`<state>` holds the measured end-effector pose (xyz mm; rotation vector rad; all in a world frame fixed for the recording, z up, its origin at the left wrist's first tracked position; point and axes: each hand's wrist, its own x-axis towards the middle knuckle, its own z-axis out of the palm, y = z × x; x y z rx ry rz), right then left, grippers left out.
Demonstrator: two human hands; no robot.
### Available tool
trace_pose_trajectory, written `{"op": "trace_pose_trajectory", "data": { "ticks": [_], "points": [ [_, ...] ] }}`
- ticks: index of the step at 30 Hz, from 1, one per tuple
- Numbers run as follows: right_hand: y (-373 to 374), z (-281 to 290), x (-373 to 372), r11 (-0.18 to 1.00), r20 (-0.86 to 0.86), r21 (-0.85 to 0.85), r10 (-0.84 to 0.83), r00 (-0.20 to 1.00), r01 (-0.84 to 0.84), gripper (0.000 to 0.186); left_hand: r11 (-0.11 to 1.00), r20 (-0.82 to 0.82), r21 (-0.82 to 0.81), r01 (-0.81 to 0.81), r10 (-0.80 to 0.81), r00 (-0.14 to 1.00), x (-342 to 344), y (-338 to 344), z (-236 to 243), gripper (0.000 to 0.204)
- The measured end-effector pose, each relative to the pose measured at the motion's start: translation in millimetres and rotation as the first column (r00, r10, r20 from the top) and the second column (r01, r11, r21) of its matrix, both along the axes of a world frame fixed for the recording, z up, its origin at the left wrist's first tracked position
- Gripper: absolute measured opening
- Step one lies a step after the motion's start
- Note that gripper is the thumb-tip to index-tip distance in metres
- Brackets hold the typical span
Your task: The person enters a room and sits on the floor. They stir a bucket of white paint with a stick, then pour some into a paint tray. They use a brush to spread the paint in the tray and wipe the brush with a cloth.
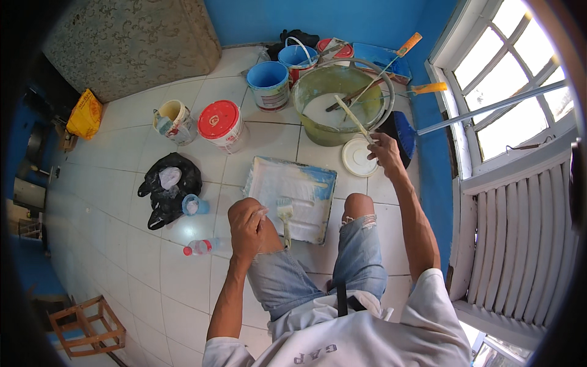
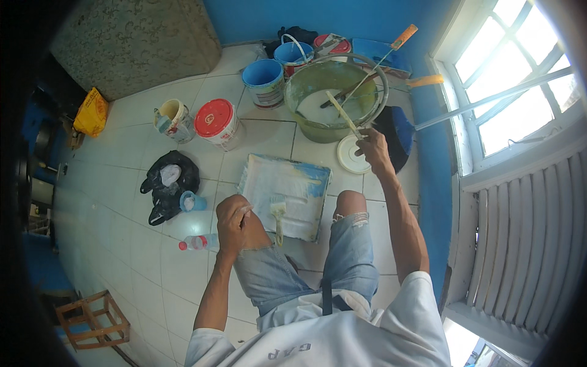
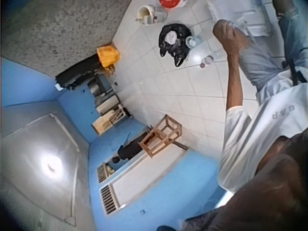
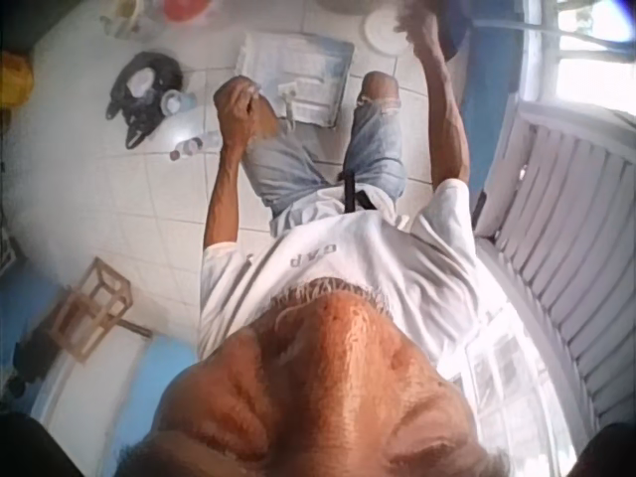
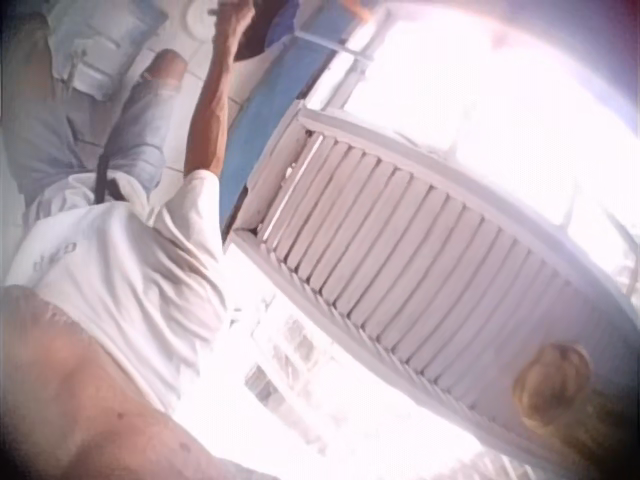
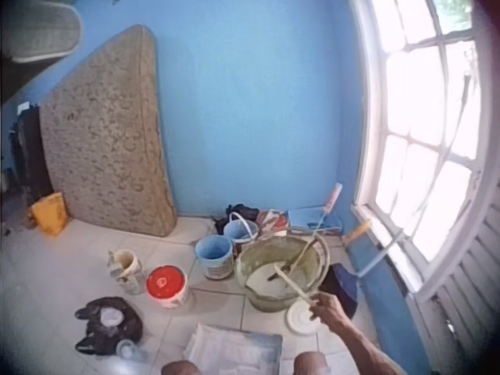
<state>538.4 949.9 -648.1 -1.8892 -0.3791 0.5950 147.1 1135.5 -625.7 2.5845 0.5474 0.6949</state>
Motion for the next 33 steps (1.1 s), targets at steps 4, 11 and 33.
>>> {"op": "trace_pose_trajectory", "data": {
  "ticks": [4,11,33],
  "points": [
    [-12.9,-18.5,-21.3,0.990,0.050,0.126,-0.067,0.997,0.060,0.043,1.000,0.025,0.005,0.006,-0.006,1.000,2.0,-6.2,5.6,0.015],
    [-75.4,-19.9,-70.8,0.971,0.107,0.221,-0.122,0.987,0.096,0.036,1.000,0.032,-0.006,-0.012,0.013,0.999,-1.5,-8.8,18.7,0.016],
    [-94.3,-258.2,-67.1,0.922,0.256,-0.142,-0.317,0.913,0.360,0.035,0.997,-0.003,-0.071,0.030,-0.030,1.000,-40.3,-68.6,53.8,0.026]
  ]
}}
